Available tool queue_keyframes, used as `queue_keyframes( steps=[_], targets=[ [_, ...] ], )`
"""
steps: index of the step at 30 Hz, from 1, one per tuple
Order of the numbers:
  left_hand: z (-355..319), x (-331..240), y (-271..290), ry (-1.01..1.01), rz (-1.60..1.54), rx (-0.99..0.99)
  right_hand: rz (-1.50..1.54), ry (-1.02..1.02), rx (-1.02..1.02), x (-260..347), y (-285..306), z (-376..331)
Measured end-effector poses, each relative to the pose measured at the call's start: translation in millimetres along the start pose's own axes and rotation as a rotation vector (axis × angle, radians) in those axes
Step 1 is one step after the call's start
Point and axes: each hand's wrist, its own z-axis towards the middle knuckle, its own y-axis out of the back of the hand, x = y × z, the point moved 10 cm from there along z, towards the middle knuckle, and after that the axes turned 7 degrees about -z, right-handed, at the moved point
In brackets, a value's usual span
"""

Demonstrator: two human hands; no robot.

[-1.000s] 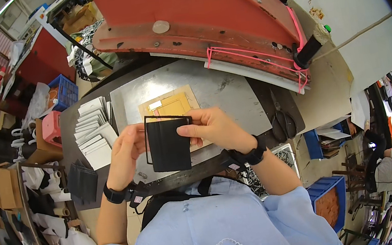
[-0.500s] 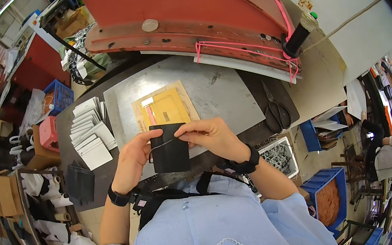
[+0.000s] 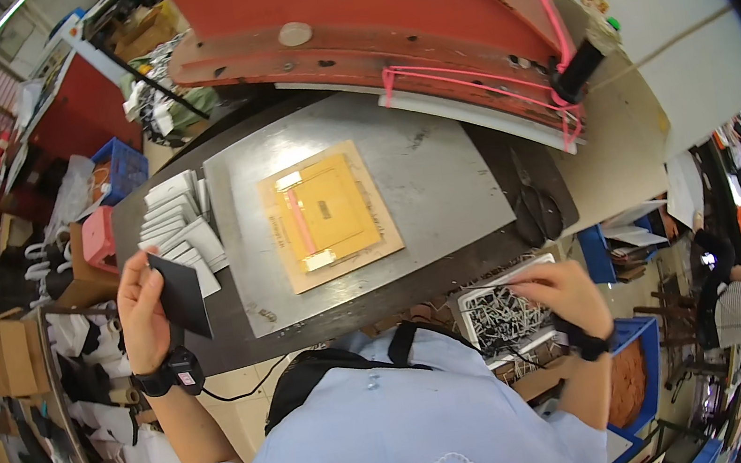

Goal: Assembling leather wallet components and using a manual press to bond them together.

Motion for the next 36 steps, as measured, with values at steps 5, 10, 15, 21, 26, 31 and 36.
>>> queue_keyframes(
  steps=[5,10,15,21,26,31,36],
  targets=[
    [-38.3,5.6,96.7,0.26,0.455,-0.119,-0.648,-0.179,-0.19,-83.5,47.1,-32.5],
    [-54.8,-23.6,129.4,-0.229,1.565,-0.325,-0.483,-0.016,-0.231,-45.0,25.1,-5.8],
    [-29.6,22.4,72.3,-0.282,1.496,-0.174,-0.308,0.342,0.071,101.7,-67.6,30.5],
    [-10.3,42.8,56.5,-0.386,1.574,-0.098,-0.367,0.822,0.181,188.0,-153.9,48.1],
    [-6.2,18.2,46.7,-0.441,1.623,-0.09,-0.359,0.779,0.341,199.0,-193.1,50.6],
    [-12.2,0.9,61.8,-0.503,1.36,-0.147,-0.315,0.789,0.289,189.9,-193.1,56.2],
    [-19.8,-31.7,18.0,-0.224,0.887,-0.026,-0.111,0.577,0.281,181.1,-172.6,66.0]
  ],
)
